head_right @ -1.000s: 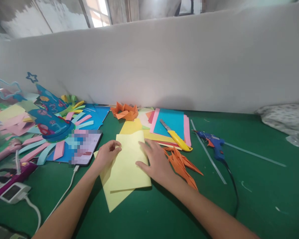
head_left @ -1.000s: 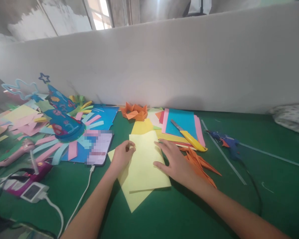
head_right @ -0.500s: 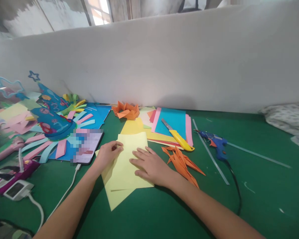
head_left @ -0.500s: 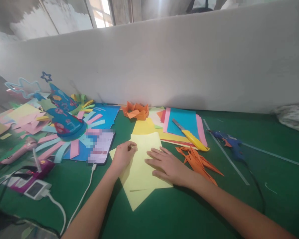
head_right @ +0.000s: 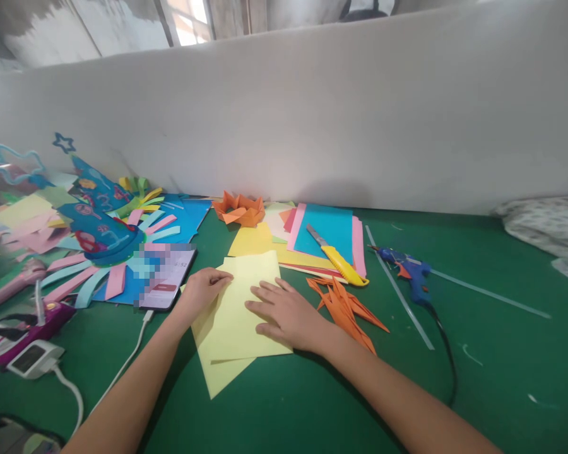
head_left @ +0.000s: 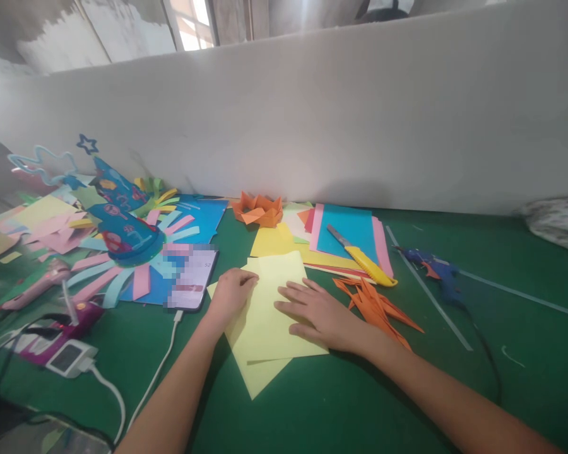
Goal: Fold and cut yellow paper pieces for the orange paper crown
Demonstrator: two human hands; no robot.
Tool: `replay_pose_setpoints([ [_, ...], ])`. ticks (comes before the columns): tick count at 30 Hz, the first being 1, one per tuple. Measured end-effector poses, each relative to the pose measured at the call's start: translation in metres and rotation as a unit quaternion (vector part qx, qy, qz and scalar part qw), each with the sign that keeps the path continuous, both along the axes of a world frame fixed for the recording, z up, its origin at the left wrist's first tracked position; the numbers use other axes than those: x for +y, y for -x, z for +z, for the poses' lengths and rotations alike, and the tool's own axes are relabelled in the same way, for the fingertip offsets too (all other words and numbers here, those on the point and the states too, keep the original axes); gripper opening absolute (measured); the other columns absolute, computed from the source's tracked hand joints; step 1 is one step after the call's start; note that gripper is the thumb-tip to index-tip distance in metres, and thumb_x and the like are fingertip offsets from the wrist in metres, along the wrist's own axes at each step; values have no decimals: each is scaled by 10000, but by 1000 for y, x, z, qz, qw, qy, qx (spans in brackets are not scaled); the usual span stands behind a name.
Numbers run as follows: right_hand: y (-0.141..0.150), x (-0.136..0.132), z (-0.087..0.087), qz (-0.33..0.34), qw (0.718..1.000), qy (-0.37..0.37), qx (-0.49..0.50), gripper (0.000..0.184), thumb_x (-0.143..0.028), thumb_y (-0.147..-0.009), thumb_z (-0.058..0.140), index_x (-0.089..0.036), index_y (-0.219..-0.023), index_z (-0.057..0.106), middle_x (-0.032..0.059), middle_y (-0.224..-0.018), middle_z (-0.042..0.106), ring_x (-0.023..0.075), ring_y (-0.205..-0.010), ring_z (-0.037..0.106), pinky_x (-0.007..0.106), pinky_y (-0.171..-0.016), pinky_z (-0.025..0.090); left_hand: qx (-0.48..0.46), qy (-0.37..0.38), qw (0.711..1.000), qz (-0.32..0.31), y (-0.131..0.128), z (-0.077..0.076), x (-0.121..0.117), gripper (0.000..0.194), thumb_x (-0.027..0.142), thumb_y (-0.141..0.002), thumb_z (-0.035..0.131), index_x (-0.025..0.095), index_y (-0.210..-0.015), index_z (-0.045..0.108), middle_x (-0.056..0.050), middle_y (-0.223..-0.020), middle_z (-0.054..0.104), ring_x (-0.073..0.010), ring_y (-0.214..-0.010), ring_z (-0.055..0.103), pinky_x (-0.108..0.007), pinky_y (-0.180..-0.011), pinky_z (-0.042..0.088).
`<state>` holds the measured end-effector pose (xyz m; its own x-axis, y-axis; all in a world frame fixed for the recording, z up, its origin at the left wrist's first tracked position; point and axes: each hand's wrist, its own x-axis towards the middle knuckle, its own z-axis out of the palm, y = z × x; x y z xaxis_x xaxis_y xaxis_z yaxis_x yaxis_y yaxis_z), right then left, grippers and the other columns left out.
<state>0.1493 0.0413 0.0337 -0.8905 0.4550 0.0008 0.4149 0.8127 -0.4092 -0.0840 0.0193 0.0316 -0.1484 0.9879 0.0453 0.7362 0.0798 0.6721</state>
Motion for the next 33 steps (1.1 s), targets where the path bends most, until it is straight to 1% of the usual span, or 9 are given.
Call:
replay_pose_setpoints([
  [5,-1,0,-2,1,1000,-5,1,462,-467,-933,366,-289,-1352,443,46,-1467,351,257,-1366,238,488,-1111,125,24,-3,1000,2,1,1,-1,209,229,-784,534,215,-823,738,-30,-883,710,-201,-878,624,-302,-802,462],
  [12,-1,0,-2,4,1000,-6,11,460,-469,-928,378,-287,-1344,455,48,-1460,364,252,-1360,255,481,-1111,126,57,-13,998,-4,-1,6,-4,192,212,-782,555,205,-808,745,-37,-815,699,-198,-818,618,-301,-752,461],
  [19,-2,1,-4,4,1000,-1,19,459,-469,-925,386,-292,-1343,459,41,-1462,361,253,-1364,246,479,-1112,122,40,4,999,11,1,5,-2,166,206,-766,579,206,-792,743,-33,-839,697,-189,-818,618,-292,-762,454],
  [27,-2,3,-5,13,1000,-1,17,479,-481,-928,365,-297,-1366,425,39,-1468,346,252,-1369,234,483,-1109,120,39,19,999,11,2,5,-1,160,215,-766,584,209,-776,744,-25,-826,698,-186,-807,624,-281,-752,446],
  [30,-2,2,-5,13,1000,-1,12,489,-490,-932,348,-289,-1372,417,42,-1471,339,245,-1377,212,482,-1112,101,55,13,998,7,0,5,-1,161,202,-773,579,204,-769,740,-31,-814,687,-183,-793,621,-281,-741,449],
  [33,-2,1,-4,9,1000,4,10,490,-496,-935,335,-296,-1377,408,34,-1479,324,246,-1384,187,489,-1114,78,89,-4,996,-3,-2,4,-2,173,168,-780,562,186,-742,730,-43,-786,660,-186,-781,614,-284,-718,455],
])
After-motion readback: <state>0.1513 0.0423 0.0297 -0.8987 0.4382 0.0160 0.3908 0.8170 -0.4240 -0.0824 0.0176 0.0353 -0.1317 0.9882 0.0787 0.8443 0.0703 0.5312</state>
